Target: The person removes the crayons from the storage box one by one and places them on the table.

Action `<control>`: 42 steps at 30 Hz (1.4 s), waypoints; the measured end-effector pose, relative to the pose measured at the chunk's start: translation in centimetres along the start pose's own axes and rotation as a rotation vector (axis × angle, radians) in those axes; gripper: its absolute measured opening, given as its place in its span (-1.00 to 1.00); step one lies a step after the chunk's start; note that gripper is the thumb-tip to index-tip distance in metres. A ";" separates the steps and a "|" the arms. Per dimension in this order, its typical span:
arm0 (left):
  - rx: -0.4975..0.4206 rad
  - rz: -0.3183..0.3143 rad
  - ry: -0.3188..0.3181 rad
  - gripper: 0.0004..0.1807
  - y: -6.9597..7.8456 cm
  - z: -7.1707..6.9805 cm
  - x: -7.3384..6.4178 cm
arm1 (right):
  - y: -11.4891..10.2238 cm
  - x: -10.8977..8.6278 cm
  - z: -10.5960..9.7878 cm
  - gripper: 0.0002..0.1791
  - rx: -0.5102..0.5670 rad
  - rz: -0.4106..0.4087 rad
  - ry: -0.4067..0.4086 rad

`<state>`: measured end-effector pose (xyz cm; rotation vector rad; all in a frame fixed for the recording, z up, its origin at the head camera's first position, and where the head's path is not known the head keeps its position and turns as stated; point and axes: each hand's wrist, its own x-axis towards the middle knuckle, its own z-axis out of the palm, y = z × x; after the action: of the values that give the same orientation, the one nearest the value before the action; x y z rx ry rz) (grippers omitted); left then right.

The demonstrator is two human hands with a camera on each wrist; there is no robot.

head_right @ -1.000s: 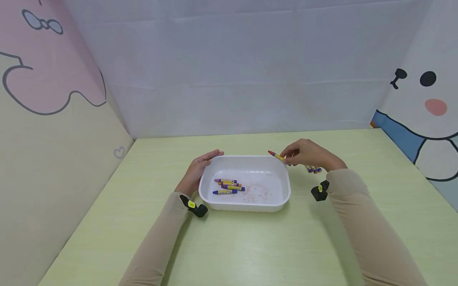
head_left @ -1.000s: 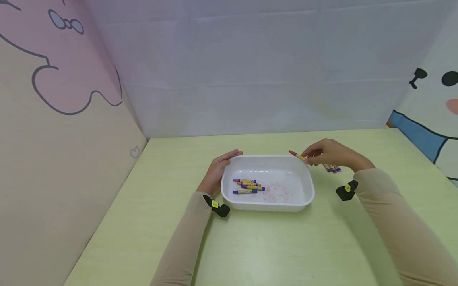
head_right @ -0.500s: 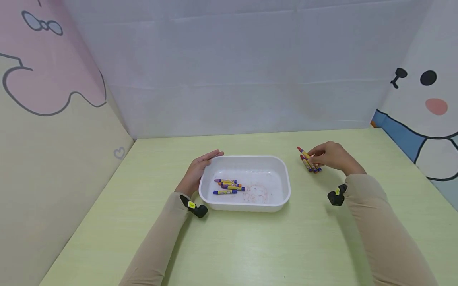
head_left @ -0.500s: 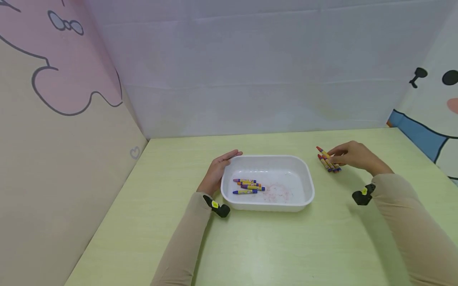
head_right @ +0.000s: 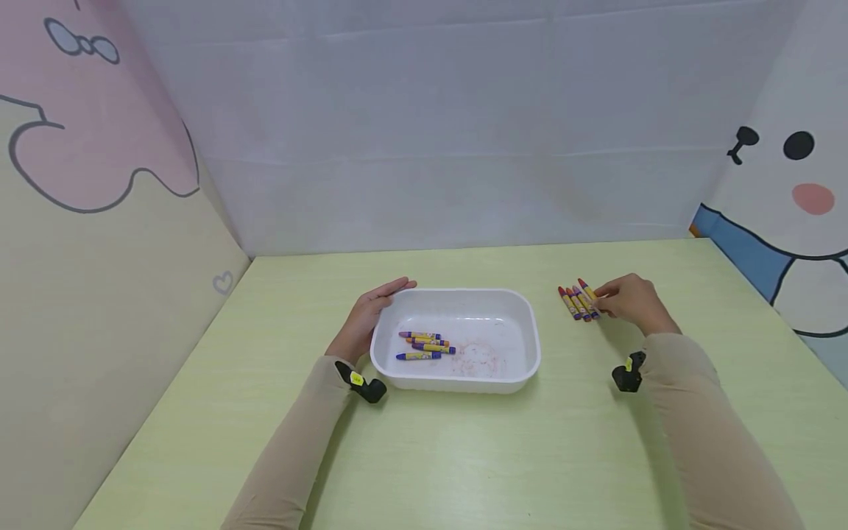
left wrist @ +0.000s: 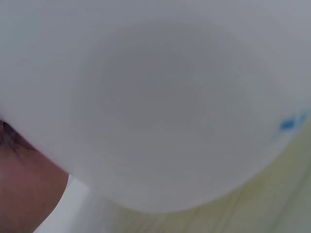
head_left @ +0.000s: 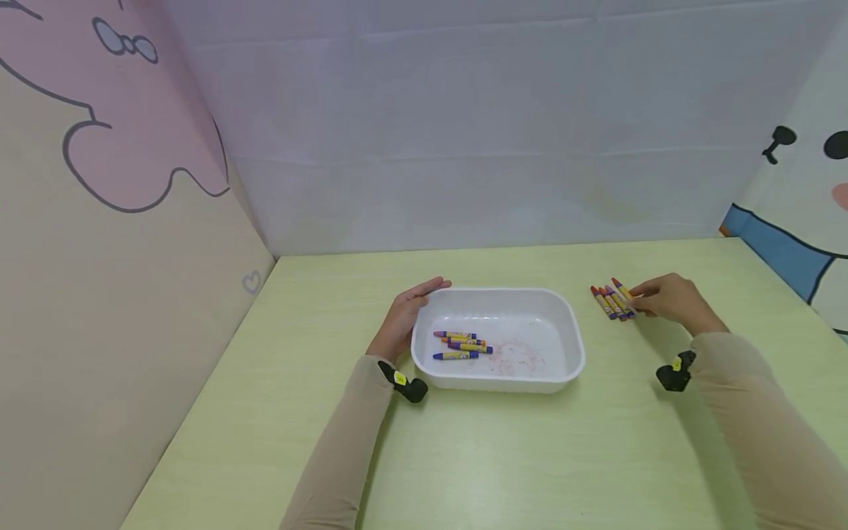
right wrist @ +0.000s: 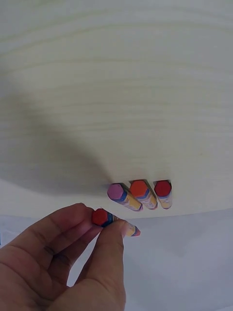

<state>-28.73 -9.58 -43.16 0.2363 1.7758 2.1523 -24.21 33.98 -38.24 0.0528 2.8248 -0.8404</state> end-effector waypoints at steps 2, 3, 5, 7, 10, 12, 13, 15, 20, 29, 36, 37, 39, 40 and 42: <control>-0.001 0.002 -0.005 -0.50 0.0 0.0 0.0 | 0.4 0.0 0.1 -0.49 0.000 0.011 0.007; 0.001 0.004 -0.007 -0.50 0.0 0.0 0.0 | 0.5 0.0 0.2 -0.49 -0.002 0.013 0.010; 0.005 0.006 -0.009 -0.50 0.1 0.0 0.1 | 0.8 0.0 0.2 -0.49 -0.003 0.017 0.008; 0.008 0.007 -0.009 -0.50 0.1 0.0 0.1 | 0.9 0.0 0.2 -0.49 -0.012 0.020 0.009; 0.008 0.005 -0.006 -0.50 0.2 0.0 0.0 | 1.1 -0.1 0.2 -0.48 -0.023 0.017 0.002; 0.008 0.005 -0.006 -0.50 0.3 0.1 0.0 | 1.1 -0.1 0.1 -0.48 -0.037 0.019 -0.001; 0.005 0.003 -0.008 -0.50 0.3 0.1 0.0 | 1.2 -0.1 0.1 -0.48 -0.042 0.021 -0.002; 0.004 0.000 -0.011 -0.50 0.4 0.1 0.0 | 1.2 -0.1 0.1 -0.47 -0.050 0.028 -0.009; 0.006 -0.003 -0.016 -0.51 0.4 0.2 -0.1 | 1.3 0.0 0.1 -0.47 -0.050 0.049 -0.016; 0.008 0.002 0.004 -0.50 0.2 0.2 -0.1 | 0.9 0.0 0.0 -0.43 -0.063 0.022 -0.017; 0.006 0.006 -0.008 -0.50 0.1 0.1 -0.2 | 0.3 0.0 -0.4 -0.42 -0.086 -0.003 -0.005; 0.005 0.008 -0.010 -0.50 0.1 0.0 -0.2 | 0.1 0.0 -0.4 -0.43 -0.085 -0.007 -0.007; 0.008 0.011 -0.015 -0.50 0.0 0.0 -0.1 | -0.3 -0.1 -0.5 -0.44 -0.086 -0.020 -0.012; 0.009 0.013 -0.017 -0.50 0.0 -0.1 -0.1 | -0.5 -0.1 -0.6 -0.44 -0.084 -0.029 -0.015; 0.013 0.012 -0.017 -0.50 -0.1 -0.1 -0.1 | -0.9 -0.1 -0.7 -0.44 -0.083 -0.048 -0.015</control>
<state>-28.69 -9.70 -43.27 0.2684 1.7841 2.1418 -24.28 33.63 -37.15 -0.0330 2.8542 -0.7291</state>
